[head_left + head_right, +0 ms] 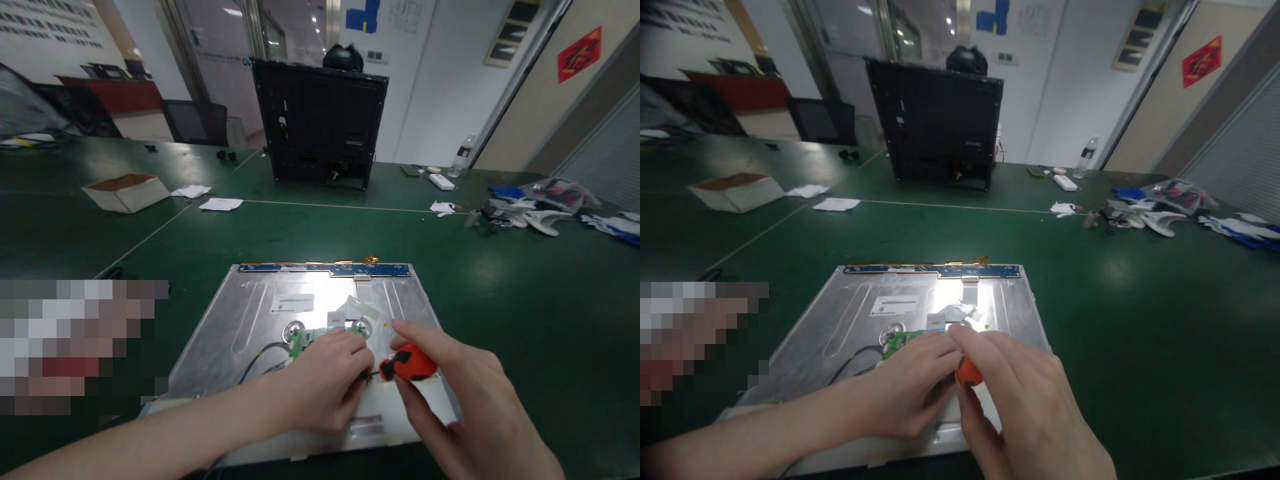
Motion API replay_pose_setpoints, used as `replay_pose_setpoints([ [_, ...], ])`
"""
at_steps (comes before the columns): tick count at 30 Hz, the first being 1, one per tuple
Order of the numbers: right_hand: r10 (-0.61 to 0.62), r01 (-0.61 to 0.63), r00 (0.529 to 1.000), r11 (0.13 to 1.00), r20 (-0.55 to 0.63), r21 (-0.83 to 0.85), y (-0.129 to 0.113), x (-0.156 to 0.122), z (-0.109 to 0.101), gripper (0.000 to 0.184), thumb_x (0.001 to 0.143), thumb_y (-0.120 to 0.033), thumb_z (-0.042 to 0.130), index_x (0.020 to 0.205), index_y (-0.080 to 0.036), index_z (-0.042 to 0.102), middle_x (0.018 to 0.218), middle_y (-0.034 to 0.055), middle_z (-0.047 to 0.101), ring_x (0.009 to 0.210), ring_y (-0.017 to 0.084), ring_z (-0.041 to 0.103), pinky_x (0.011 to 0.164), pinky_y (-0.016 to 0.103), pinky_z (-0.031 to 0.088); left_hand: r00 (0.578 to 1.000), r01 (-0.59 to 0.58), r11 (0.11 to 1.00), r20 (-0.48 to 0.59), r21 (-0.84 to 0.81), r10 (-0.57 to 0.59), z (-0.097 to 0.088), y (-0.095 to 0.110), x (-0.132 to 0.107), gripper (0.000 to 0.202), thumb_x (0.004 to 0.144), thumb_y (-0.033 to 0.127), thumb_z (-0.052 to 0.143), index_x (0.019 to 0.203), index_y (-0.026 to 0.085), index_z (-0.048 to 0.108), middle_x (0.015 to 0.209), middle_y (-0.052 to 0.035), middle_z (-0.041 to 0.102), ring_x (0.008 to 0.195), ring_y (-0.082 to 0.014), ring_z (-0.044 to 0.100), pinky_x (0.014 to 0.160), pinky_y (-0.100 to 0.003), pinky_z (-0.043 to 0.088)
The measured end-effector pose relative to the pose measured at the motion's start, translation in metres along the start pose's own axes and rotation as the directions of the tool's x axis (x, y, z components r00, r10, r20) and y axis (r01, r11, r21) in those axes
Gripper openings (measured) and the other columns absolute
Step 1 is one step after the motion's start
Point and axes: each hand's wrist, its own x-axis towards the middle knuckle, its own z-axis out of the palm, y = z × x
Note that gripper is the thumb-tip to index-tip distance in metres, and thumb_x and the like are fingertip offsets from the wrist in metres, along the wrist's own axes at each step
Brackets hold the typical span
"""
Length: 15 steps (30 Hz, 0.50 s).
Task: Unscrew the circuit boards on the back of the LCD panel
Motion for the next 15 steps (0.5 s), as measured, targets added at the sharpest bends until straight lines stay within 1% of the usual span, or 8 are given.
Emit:
replay_pose_setpoints([
  [4,0.025,-0.024,0.999,0.999,-0.035,0.042,0.007,0.0,0.005,0.042,0.093,-0.019,0.051,0.135,-0.022,0.043,0.111,0.005,0.073,0.096,0.018,0.072,0.082,0.027,0.057,1.0,0.029,0.999,-0.01,-0.04,-0.029,0.002,-0.001,0.002,0.015,0.086,0.016,0.053,0.1,0.017,0.057,0.096,-0.0098,0.063,0.089,-0.0244,0.059,0.081,-0.039,0.05],
  [10,-0.087,0.095,0.992,0.992,-0.096,0.088,0.013,0.008,0.007,0.036,0.095,-0.015,0.05,0.131,-0.018,0.047,0.104,0.005,0.072,0.089,0.014,0.07,0.071,0.021,0.055,0.999,0.0,0.997,-0.052,-0.08,-0.004,0.007,-0.004,0.002,0.015,0.085,0.014,0.051,0.099,0.018,0.056,0.094,-0.0092,0.062,0.087,-0.0235,0.058,0.08,-0.037,0.05],
  [12,-0.09,0.103,0.99,0.988,-0.113,0.118,0.014,0.009,0.01,0.035,0.095,-0.014,0.051,0.13,-0.017,0.047,0.103,0.0048,0.072,0.09,0.014,0.07,0.072,0.02,0.054,0.998,-0.005,0.996,-0.069,-0.093,-0.001,0.008,-0.005,0.003,0.016,0.084,0.013,0.051,0.099,0.018,0.056,0.093,-0.0086,0.061,0.087,-0.0234,0.058,0.08,-0.037,0.05],
  [15,-0.103,0.124,0.987,0.977,-0.125,0.172,0.015,0.01,0.013,0.031,0.095,-0.016,0.055,0.125,-0.018,0.048,0.098,0.0029,0.07,0.084,0.013,0.069,0.07,0.021,0.054,0.997,-0.003,0.994,-0.078,-0.108,-0.006,0.01,-0.006,0.003,0.014,0.084,0.013,0.051,0.096,0.019,0.056,0.092,-0.0076,0.061,0.086,-0.023,0.058,0.081,-0.038,0.049],
])
